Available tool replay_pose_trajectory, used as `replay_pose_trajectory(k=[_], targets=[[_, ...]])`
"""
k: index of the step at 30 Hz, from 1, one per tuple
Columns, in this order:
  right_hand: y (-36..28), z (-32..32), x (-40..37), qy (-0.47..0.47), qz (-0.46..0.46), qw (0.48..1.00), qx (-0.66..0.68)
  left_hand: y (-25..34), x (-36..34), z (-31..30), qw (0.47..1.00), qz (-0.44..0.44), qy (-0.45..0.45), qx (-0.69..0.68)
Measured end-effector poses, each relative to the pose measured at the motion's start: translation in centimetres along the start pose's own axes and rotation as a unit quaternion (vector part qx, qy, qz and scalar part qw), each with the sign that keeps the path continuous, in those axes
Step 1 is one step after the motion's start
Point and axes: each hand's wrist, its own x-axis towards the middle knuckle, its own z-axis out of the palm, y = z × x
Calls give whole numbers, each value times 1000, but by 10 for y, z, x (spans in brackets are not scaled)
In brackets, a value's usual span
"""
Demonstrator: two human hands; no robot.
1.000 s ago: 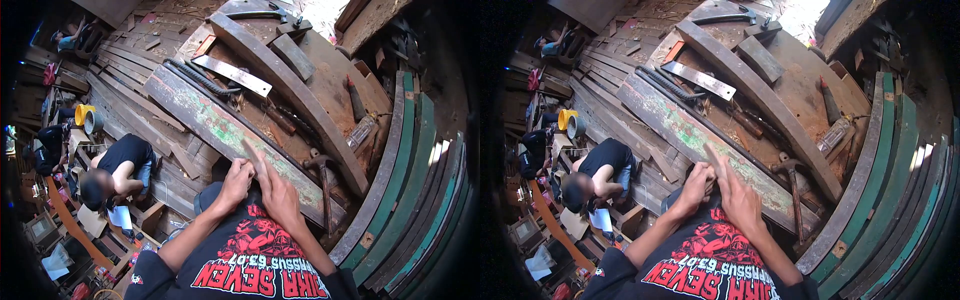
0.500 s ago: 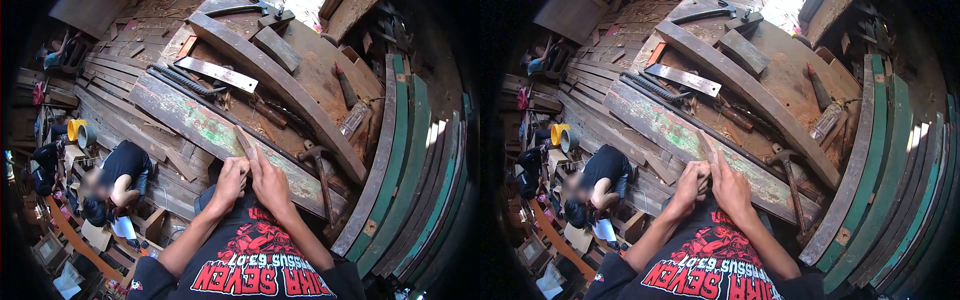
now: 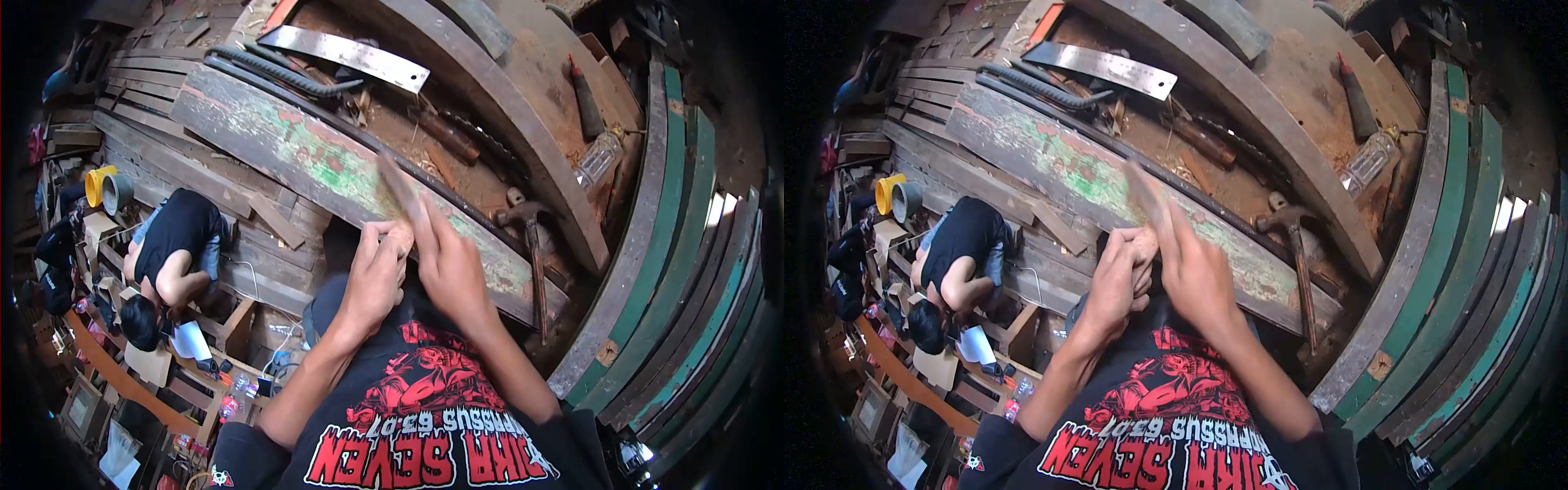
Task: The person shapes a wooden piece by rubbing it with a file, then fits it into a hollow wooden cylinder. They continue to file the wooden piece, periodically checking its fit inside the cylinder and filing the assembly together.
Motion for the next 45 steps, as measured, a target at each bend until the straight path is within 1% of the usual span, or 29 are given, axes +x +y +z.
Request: replay_pose_trajectory(k=[2,4,6,8,9,12,14,16,18,20,22,24,25,28,29,30,32,33,35,36,37,39,40,42,43,45], targets=[[-5,0,8,0,24,999,-40,6,-3,0,1000,-24,-8,8],[0,-8,-23,6,-15,999,30,15,-8,-2,998,-55,-41,-1],[4,-7,-34,0,-23,998,65,18,-10,-6,995,-76,-58,-2],[6,-8,-25,-4,0,998,61,21,-11,-7,994,-78,-73,11],[4,-10,-17,-11,23,998,61,24,-11,-11,991,-90,-96,4],[7,-12,-21,-45,42,997,51,22,-7,-11,992,-88,-85,11],[23,-4,-28,-34,54,991,118,21,-5,-10,991,-99,-87,5],[24,-8,-27,-57,101,976,183,22,-4,-11,990,-108,-89,-10],[11,-22,-21,-115,186,944,249,20,-4,-9,991,-100,-90,-10],[12,-16,-23,-61,121,966,220,17,-2,-6,993,-82,-82,0],[6,-11,-29,-26,73,983,166,12,-1,-2,996,-59,-65,20],[-9,-11,-36,-8,37,996,85,7,1,-4,996,-56,-67,-19],[-14,-6,-37,35,-17,998,51,6,3,-4,995,-54,-68,-38],[-15,-6,-11,11,22,999,-24,5,1,-4,995,-72,-44,-43],[-11,-6,4,11,42,999,-30,9,-1,4,996,-77,-21,-49],[-10,-8,12,1,52,998,-34,8,-2,3,993,-93,-26,-70],[-14,-18,-5,-1,6,999,-50,13,3,1,987,-116,-42,-108],[-11,-16,-6,8,-14,1000,-22,13,4,0,979,-136,-51,-145],[-6,-13,-16,35,-38,998,30,14,4,-4,973,-155,-60,-158],[-6,-12,-8,21,-13,1000,19,15,4,-3,971,-161,-65,-166],[-8,-11,8,7,12,1000,8,16,3,-1,969,-168,-52,-176],[-7,-10,10,-13,44,999,-6,17,7,-9,962,-174,-82,-196],[-7,-9,-1,3,14,1000,11,17,9,-12,957,-178,-95,-208],[-7,-6,-22,30,-43,998,43,21,8,-11,952,-188,-90,-222],[-1,2,-16,64,-62,996,30,20,8,-13,951,-191,-94,-224],[2,6,13,49,8,999,0,17,9,-14,948,-189,-107,-232]])
